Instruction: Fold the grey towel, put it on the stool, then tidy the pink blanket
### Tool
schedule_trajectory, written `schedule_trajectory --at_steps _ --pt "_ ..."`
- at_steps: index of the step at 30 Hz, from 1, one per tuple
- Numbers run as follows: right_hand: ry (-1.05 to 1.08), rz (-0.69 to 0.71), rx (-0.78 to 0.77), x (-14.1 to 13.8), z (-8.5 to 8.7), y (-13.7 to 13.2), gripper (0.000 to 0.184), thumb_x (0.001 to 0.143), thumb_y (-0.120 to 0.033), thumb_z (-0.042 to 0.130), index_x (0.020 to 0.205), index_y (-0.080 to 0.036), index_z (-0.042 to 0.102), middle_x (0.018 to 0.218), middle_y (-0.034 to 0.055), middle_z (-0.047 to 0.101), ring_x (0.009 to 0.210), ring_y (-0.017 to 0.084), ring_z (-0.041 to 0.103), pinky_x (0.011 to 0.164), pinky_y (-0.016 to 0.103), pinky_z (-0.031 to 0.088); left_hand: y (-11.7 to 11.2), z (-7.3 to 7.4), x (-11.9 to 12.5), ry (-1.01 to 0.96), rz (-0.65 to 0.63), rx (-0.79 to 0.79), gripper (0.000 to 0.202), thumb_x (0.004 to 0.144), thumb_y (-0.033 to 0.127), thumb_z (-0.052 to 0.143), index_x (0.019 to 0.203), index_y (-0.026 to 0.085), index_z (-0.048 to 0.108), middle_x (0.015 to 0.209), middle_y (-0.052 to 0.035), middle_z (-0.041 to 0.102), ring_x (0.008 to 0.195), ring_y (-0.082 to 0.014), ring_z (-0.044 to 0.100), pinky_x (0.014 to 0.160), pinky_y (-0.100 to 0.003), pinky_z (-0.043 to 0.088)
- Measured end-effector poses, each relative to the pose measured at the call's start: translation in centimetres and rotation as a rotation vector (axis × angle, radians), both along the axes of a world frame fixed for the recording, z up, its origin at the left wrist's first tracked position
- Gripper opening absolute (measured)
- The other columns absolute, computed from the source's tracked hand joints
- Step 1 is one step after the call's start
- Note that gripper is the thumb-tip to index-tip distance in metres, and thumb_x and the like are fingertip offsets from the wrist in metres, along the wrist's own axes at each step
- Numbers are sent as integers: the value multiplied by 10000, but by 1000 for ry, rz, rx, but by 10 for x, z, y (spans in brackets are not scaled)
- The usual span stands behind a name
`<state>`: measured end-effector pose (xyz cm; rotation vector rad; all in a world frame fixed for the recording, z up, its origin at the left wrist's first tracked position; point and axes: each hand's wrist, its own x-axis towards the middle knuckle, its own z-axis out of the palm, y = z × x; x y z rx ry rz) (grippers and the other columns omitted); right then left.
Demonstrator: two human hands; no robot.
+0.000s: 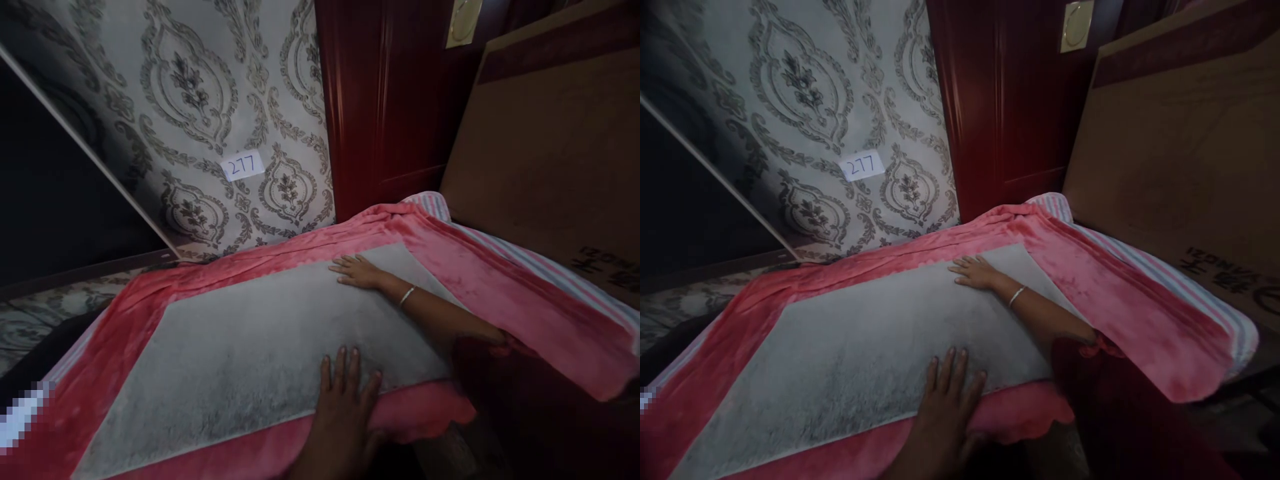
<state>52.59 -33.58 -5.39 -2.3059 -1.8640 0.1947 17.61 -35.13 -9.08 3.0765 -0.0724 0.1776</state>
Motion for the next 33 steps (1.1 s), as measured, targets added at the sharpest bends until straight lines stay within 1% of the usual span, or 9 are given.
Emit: schedule_trajectory --at_steps 6,12,15,18,22,25,27,30,33 --pt "7 -120 -37 17 3 20 607 1027 -537 355 1595 -331 298 1663 44 197 1532 309 159 1204 589 144 3 -8 1 -37 -9 51 947 863 516 651 1620 343 110 1685 -145 16 1536 -438 97 1164 -716 226" --pt "-65 -277 -16 -11 23 3 616 1030 -513 366 1602 -292 296 1675 81 126 1543 309 100 1209 595 111 3 -6 3 -95 11 89 898 863 474 656 1612 346 179 1690 -136 85 1530 -428 158 1162 -694 250" --pt "-76 -384 52 -37 29 -34 645 1023 -549 373 1608 -296 278 1678 100 108 1541 326 97 1206 599 123 5 -5 6 -123 5 98 838 859 464 656 1593 330 275 1681 -143 157 1514 -441 205 1149 -692 269" --pt "-65 -536 107 -69 24 -90 696 1019 -596 346 1624 -272 229 1670 147 126 1538 339 106 1201 597 152 6 1 8 -131 13 76 761 872 462 639 1564 309 363 1670 -151 197 1513 -439 212 1150 -697 260" --pt "-95 -710 155 -106 2 -161 732 1010 -606 354 1617 -207 263 1649 202 173 1528 356 153 1198 583 182 7 32 18 -3 31 -3 619 892 455 605 1476 267 517 1596 -150 386 1464 -417 347 1127 -651 351" --pt "-122 -800 175 -121 -15 -188 751 997 -606 389 1600 -165 310 1634 224 205 1516 379 184 1195 590 185 3 64 44 29 -1 -94 445 971 351 465 1373 227 611 1412 -128 608 1309 -319 558 1096 -542 444" --pt "-146 -835 183 -127 -23 -192 756 986 -605 419 1584 -148 348 1629 227 218 1512 390 190 1194 598 177 -3 81 74 28 -106 -163 454 1000 317 395 1402 210 576 1422 -114 604 1305 -254 567 1120 -468 443" --pt "-187 -850 193 -132 -31 -190 705 977 -574 463 1542 -153 434 1624 209 247 1507 396 201 1196 600 163 -12 90 130 140 -251 -199 535 1017 363 371 1524 198 422 1591 -102 409 1472 -220 380 1209 -452 331" --pt "-224 -841 216 -133 -37 -188 687 961 -555 501 1521 -158 470 1613 199 284 1494 400 236 1192 600 170 -14 83 184 262 -271 -154 582 1029 416 331 1576 216 315 1650 -85 278 1541 -216 212 1249 -515 202"
